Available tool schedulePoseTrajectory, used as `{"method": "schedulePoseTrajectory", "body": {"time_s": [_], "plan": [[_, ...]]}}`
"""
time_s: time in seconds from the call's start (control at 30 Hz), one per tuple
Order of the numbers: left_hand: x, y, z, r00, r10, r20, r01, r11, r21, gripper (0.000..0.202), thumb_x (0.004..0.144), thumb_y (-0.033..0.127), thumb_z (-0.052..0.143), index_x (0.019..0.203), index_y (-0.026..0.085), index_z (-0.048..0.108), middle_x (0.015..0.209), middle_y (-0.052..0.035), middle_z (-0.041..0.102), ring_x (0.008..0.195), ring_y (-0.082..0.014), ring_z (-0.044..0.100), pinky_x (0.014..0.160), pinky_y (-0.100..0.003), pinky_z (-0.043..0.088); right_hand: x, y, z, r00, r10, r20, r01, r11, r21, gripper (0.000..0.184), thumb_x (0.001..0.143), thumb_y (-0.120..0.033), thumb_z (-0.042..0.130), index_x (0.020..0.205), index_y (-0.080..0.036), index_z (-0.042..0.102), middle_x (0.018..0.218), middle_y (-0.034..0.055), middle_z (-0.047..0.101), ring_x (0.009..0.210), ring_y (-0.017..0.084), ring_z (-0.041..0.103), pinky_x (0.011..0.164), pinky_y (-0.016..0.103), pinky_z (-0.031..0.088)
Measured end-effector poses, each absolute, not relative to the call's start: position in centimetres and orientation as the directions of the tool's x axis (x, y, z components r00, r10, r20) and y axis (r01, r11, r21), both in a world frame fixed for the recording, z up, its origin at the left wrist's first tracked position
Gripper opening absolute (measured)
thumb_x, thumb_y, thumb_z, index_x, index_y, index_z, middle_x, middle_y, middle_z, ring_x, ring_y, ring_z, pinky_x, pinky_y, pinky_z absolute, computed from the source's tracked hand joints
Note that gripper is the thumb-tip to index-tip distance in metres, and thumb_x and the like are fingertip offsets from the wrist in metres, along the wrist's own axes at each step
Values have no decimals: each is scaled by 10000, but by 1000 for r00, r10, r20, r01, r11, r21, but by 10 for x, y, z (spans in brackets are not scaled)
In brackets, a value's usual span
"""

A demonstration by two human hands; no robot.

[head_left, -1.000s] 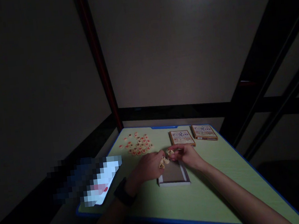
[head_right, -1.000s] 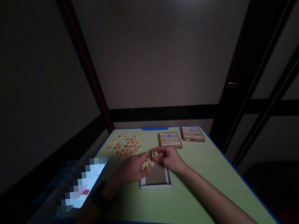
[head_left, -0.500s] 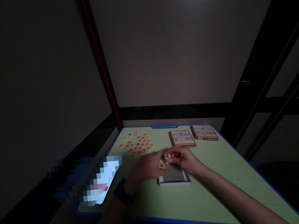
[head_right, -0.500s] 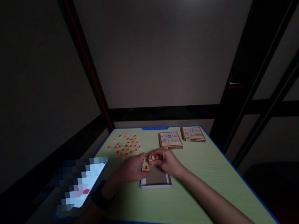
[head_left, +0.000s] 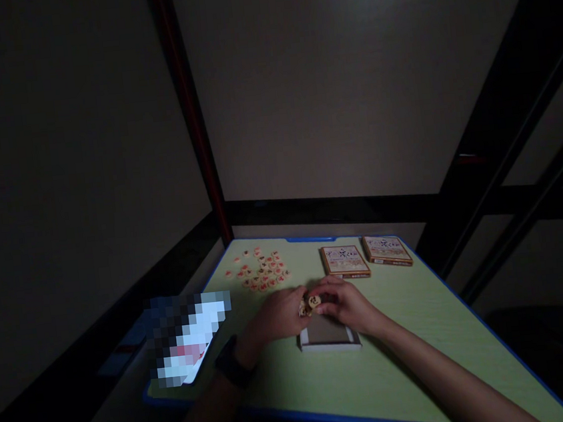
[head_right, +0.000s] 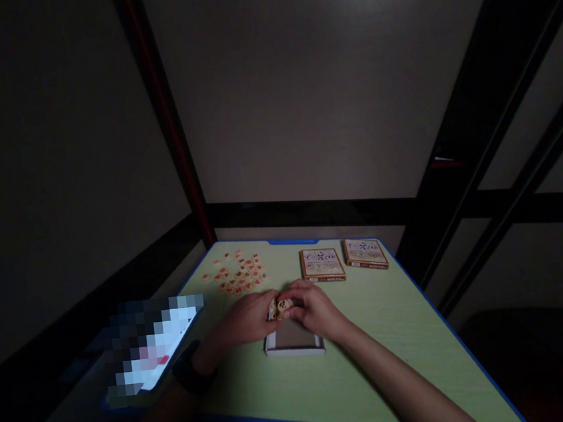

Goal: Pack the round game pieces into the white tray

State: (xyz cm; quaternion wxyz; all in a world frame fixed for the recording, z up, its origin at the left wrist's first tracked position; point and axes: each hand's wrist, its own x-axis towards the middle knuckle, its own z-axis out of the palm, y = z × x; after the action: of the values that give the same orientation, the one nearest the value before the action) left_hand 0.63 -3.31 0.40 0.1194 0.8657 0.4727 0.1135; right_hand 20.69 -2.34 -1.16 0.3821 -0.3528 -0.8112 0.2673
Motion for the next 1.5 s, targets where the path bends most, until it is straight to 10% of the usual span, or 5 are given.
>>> {"method": "schedulePoseTrajectory", "body": {"time_s": [0.8, 1.5], "plan": [[1, -41, 23, 565, 824, 48, 750, -536, 388, 279, 840, 479, 575, 893, 206, 601, 881, -47, 699, 806, -206, 630, 696, -283, 435, 192, -31, -14, -639, 637, 431, 591, 765, -255, 165, 846, -327, 723, 930, -186, 734, 803, 68, 728, 801, 225, 563, 735, 325, 400], [-1, -37, 17, 544, 838, 52, 755, -515, 406, 227, 805, 368, 618, 939, 186, 600, 852, -46, 673, 775, -202, 621, 676, -281, 434, 192, -33, -13, -612, 666, 427, 590, 743, -315, 303, 807, -300, 770, 1087, -191, 733, 790, 61, 740, 790, 230, 570, 705, 322, 422]]}}
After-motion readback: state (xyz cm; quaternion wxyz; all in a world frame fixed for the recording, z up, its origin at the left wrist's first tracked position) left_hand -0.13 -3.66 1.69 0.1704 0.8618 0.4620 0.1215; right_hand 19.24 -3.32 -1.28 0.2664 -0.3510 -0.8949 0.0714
